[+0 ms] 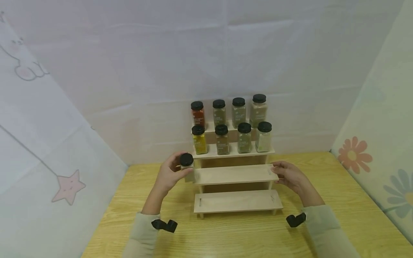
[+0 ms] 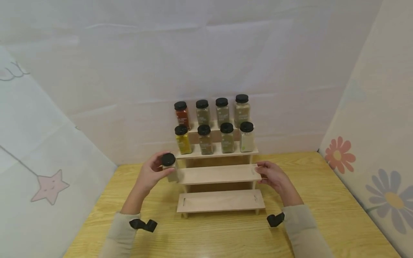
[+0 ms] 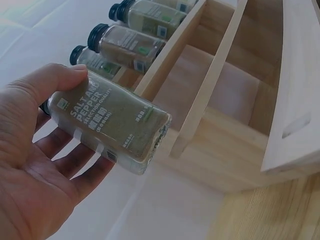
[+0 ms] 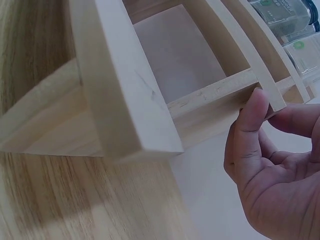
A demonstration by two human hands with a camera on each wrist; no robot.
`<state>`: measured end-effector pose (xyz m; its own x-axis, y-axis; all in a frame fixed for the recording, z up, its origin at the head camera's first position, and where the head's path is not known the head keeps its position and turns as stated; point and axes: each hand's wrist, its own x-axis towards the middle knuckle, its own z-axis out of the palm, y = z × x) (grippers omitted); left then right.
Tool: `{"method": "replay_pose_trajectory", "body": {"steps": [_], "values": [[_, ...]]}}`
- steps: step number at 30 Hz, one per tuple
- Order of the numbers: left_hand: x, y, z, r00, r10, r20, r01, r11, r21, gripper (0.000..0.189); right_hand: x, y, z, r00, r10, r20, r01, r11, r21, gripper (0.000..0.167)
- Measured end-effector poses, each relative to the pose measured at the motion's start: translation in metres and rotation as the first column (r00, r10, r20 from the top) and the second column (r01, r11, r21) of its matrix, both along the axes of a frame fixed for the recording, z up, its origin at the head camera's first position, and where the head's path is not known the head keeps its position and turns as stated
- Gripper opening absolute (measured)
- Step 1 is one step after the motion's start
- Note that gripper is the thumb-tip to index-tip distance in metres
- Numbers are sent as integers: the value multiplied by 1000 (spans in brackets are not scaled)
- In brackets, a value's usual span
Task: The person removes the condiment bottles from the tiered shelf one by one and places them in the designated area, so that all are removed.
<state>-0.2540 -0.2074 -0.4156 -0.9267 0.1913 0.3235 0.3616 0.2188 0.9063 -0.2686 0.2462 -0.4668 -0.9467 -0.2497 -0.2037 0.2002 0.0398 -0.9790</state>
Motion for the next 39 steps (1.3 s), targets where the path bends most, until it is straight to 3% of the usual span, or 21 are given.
{"method": "replay_pose_trajectory", "body": {"steps": [9,18,29,39], "values": [[1,-24,-12,997,64,50,-61,997,-49,63,2,1,-3,1000,-6,29,6,1000,-14,64],[-4,-46,-32,995,36,88,-32,998,-45,65,4,-2,-8,999,-9,41,9,1000,-16,63],[-27,-49,-61,994,22,110,-18,999,-37,65,1,-2,-5,999,-5,50,8,998,-57,65],[-37,-44,-75,986,-30,163,37,999,-39,64,1,1,-2,999,-15,47,18,998,-62,59]]}}
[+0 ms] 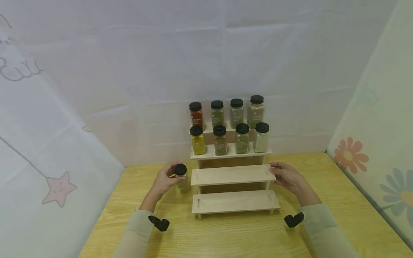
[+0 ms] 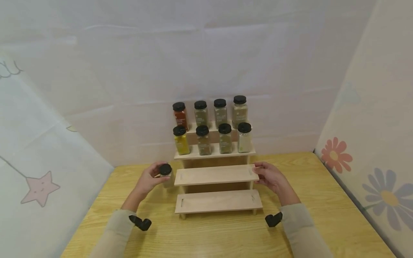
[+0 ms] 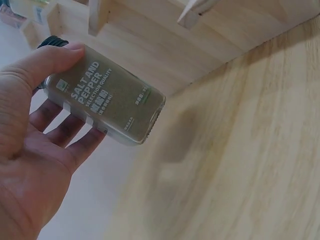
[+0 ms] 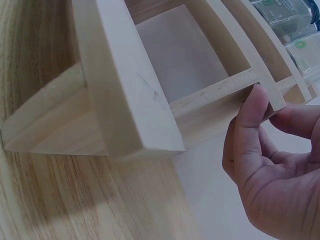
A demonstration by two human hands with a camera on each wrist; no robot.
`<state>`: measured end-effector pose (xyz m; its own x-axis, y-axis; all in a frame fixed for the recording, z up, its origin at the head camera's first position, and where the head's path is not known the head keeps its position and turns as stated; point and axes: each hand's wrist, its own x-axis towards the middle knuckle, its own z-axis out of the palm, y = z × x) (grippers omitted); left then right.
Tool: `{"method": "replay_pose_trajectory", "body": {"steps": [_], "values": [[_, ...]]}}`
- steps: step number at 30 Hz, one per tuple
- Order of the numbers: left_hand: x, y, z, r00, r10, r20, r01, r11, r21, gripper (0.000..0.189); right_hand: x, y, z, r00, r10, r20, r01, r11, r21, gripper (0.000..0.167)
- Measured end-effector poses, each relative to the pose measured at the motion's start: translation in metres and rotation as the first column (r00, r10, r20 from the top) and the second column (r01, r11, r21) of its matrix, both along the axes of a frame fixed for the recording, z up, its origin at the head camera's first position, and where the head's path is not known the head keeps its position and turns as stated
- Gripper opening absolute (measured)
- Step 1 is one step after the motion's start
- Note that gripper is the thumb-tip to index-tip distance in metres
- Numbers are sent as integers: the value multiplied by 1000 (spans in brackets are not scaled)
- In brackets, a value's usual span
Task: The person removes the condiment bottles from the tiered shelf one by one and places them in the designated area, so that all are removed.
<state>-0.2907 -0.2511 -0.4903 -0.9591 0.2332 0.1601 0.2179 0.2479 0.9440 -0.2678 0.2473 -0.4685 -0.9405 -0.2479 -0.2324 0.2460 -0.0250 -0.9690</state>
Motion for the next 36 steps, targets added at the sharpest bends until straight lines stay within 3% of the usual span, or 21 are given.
{"method": "replay_pose_trajectory", "body": {"steps": [15,19,21,27,36], "values": [[-7,-2,-18,997,-11,70,8,999,45,68,-1,2,-2,1000,5,2,-5,1000,-14,61],[-2,1,-10,996,-14,85,11,999,32,65,-1,2,-2,1000,6,1,-6,1000,-17,60],[-2,0,-11,995,-13,96,10,1000,28,64,-1,2,-2,1000,8,0,-8,1000,-17,60],[-11,-6,-29,996,-23,83,19,998,53,66,-1,2,-1,1000,15,6,-15,1000,-15,58],[-12,-12,-23,998,-23,56,23,1000,-7,64,-1,2,-1,1000,24,6,-24,999,-25,51]]}}
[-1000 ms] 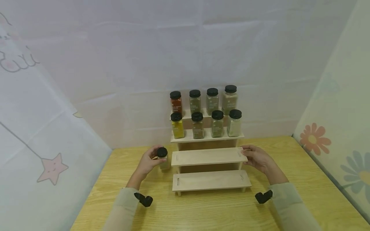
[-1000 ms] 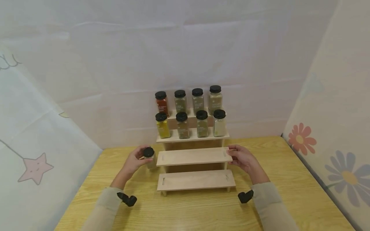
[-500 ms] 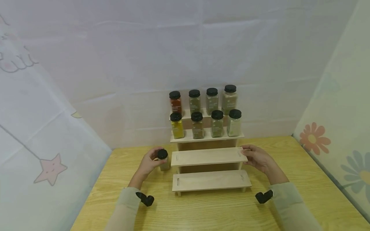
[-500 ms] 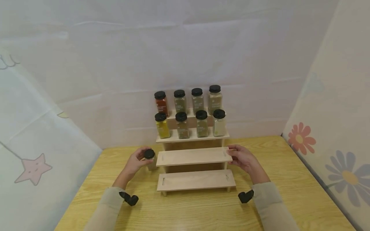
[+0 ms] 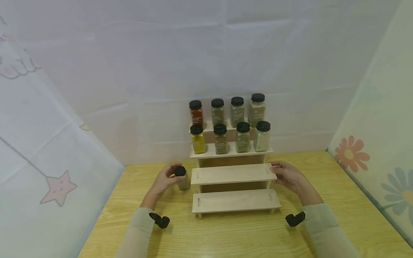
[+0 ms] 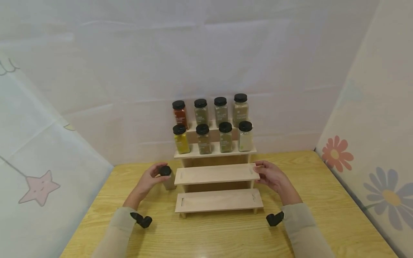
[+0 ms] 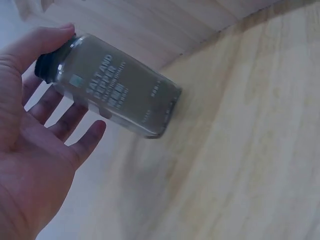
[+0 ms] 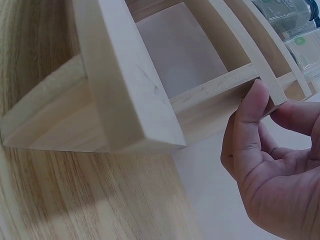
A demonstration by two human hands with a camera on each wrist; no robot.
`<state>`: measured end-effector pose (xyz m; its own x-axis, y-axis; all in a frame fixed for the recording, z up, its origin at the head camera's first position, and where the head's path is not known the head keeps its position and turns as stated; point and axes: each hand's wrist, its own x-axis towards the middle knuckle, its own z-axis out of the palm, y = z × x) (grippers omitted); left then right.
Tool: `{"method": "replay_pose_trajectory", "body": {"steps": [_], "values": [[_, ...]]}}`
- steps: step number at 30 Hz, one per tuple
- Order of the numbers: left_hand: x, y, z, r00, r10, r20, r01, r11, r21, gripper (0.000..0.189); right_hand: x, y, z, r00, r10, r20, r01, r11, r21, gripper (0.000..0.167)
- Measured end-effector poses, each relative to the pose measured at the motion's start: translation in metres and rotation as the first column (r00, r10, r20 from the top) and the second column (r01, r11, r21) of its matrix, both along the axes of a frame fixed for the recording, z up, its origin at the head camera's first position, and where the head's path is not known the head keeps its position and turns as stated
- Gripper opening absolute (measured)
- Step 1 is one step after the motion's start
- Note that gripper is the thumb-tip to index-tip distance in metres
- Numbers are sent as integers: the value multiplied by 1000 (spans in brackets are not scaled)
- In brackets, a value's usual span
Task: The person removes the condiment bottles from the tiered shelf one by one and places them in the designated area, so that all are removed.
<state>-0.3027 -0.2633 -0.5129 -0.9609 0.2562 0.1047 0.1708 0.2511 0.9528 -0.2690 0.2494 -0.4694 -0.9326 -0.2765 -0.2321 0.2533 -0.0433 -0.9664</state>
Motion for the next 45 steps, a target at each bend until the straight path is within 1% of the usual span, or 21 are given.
{"method": "replay_pose_trajectory", "body": {"steps": [2,5,11,15,20,25,26,31,33,38,45], "values": [[-1,-1,6,999,8,-31,-9,1000,-16,60,0,0,1,1000,1,-3,-1,1000,4,50],[-3,0,17,996,-1,-85,0,1000,-8,54,1,0,2,1000,0,-6,0,1000,8,51],[-7,7,45,986,-16,-167,18,1000,16,54,1,0,1,1000,1,-6,-1,1000,9,60],[-9,14,62,976,-20,-215,23,1000,10,54,1,0,0,1000,6,-11,-6,1000,8,59],[-10,21,77,969,-28,-247,29,1000,3,55,1,0,-1,1000,2,-14,-2,1000,7,56],[-12,29,93,968,-33,-251,41,999,25,57,1,0,-1,1000,-1,-13,1,1000,4,56],[-11,31,97,968,-34,-249,42,999,26,58,1,0,-1,1000,-2,-13,2,1000,4,56],[3,46,129,967,-39,-251,41,999,2,59,2,-1,0,1000,-1,-18,1,1000,15,57],[7,51,141,966,-45,-255,47,999,4,59,2,-1,0,1000,0,-21,1,1000,20,57],[7,60,153,967,-52,-248,60,998,25,63,2,-1,0,1000,-3,-19,4,1000,17,56],[1,70,160,964,-67,-255,83,995,53,69,2,-3,1,1000,-18,-7,18,1000,3,49]]}}
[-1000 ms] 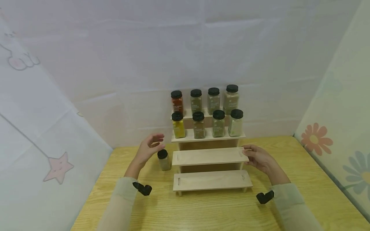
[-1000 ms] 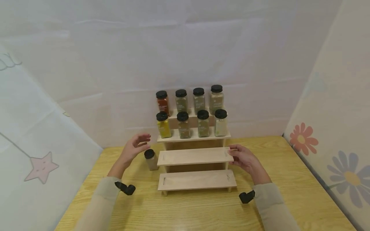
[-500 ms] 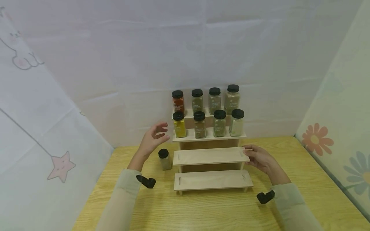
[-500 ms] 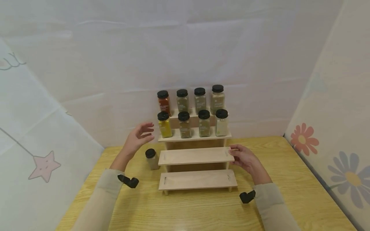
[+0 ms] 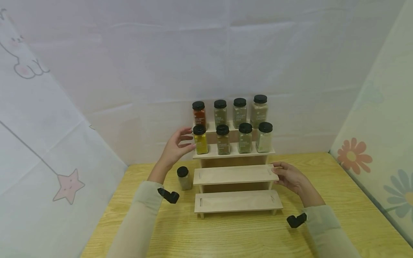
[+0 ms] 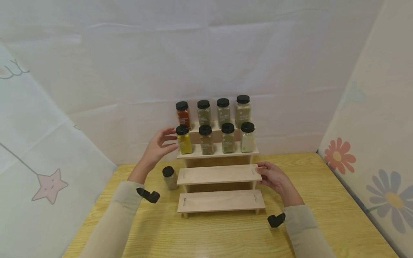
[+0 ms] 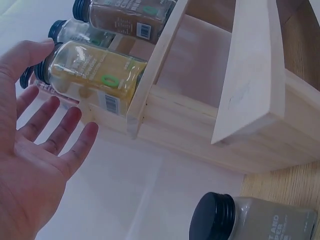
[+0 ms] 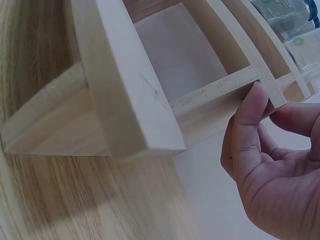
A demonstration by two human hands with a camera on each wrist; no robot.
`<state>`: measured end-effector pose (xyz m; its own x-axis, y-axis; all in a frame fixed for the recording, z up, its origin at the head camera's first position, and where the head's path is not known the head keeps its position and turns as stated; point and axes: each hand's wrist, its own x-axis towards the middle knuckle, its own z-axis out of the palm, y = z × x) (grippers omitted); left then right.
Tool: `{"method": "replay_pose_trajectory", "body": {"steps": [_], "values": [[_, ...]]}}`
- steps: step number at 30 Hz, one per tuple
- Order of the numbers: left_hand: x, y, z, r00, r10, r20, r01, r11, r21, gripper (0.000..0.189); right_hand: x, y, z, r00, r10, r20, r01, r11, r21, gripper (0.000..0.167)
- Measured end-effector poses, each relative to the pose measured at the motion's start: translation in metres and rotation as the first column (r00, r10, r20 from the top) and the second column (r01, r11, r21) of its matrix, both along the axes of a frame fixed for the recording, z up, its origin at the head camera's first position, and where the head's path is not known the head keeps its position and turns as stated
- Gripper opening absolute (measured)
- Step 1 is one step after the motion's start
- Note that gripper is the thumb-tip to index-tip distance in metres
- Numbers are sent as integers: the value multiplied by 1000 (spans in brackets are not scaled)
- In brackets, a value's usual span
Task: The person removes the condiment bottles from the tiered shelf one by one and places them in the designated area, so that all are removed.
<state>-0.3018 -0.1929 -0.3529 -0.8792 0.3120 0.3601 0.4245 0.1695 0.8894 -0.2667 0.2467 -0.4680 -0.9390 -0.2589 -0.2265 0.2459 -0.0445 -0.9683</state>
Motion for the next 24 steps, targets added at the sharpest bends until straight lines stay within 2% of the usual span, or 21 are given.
{"method": "replay_pose_trajectory", "body": {"steps": [6,12,15,19,24], "values": [[-5,8,2,1000,4,8,-4,1000,-5,71,0,0,0,1000,-2,7,2,1000,-11,50],[-26,8,-12,999,35,18,-35,999,-31,74,0,1,-1,1000,0,6,0,1000,-28,45],[-31,10,-14,999,41,20,-40,999,-36,75,0,1,-1,1000,2,3,-2,1000,-28,48],[-34,13,-14,998,50,33,-48,998,-42,75,0,1,-1,1000,5,1,-5,1000,-29,50],[-36,16,-15,997,68,44,-66,996,-56,74,0,1,-3,1000,3,2,-3,999,-34,44]]}}
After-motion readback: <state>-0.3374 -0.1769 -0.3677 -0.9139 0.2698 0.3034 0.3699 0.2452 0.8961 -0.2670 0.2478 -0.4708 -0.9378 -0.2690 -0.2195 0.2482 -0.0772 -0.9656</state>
